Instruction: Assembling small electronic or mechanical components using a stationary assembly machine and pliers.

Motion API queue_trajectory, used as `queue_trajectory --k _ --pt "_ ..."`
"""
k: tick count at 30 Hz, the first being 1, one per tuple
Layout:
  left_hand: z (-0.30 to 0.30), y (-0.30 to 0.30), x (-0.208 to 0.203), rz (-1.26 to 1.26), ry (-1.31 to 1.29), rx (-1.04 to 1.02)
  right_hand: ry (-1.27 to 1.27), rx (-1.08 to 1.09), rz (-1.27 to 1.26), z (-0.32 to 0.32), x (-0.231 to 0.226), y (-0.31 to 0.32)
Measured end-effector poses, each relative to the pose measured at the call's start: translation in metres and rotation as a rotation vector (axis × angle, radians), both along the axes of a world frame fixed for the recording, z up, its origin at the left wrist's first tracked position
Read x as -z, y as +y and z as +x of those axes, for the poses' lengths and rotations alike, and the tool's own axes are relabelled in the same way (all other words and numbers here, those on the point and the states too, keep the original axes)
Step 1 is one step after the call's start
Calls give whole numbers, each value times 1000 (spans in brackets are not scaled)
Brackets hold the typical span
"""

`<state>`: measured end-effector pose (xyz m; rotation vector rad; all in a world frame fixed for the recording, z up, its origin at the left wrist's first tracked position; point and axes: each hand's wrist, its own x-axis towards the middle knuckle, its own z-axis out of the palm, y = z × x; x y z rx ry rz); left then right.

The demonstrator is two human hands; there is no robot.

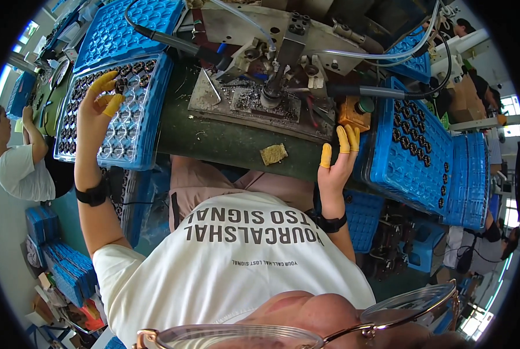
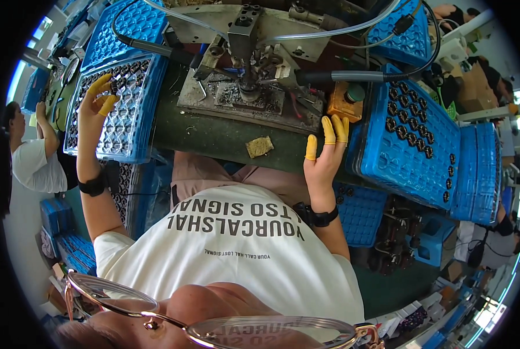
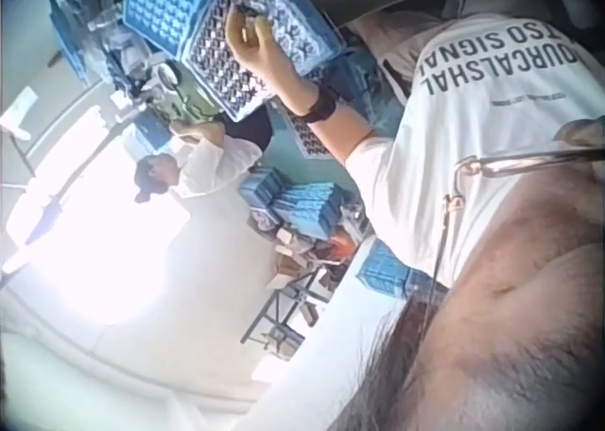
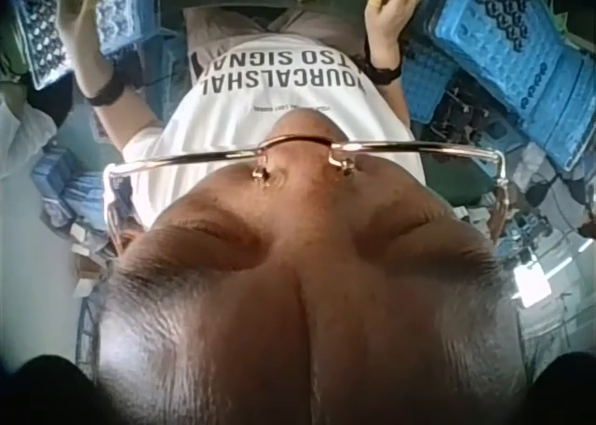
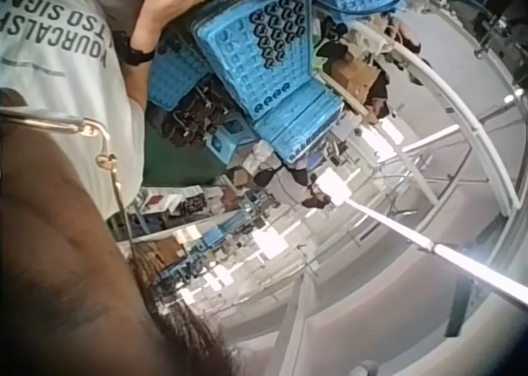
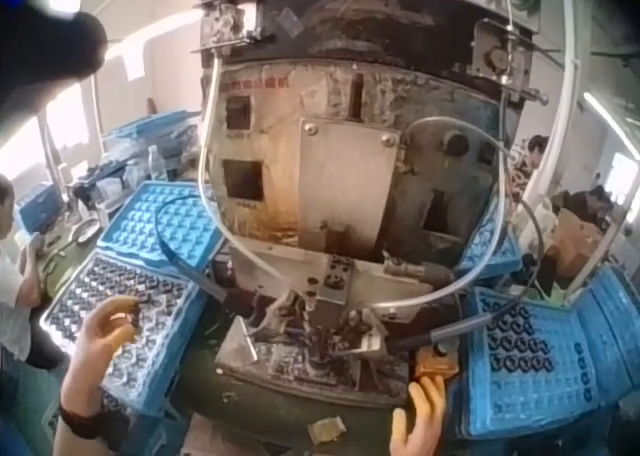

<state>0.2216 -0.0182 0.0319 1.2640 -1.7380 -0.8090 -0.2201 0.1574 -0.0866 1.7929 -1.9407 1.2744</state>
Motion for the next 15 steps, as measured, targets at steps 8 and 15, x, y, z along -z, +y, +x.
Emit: queue_trajectory --k 8,15 --pt "-24 31 43 69 309 -74 56 -17 38 1 -1 -1" --pt "-30 26 68 36 210 -155 85 2 52 3 -2 -3"
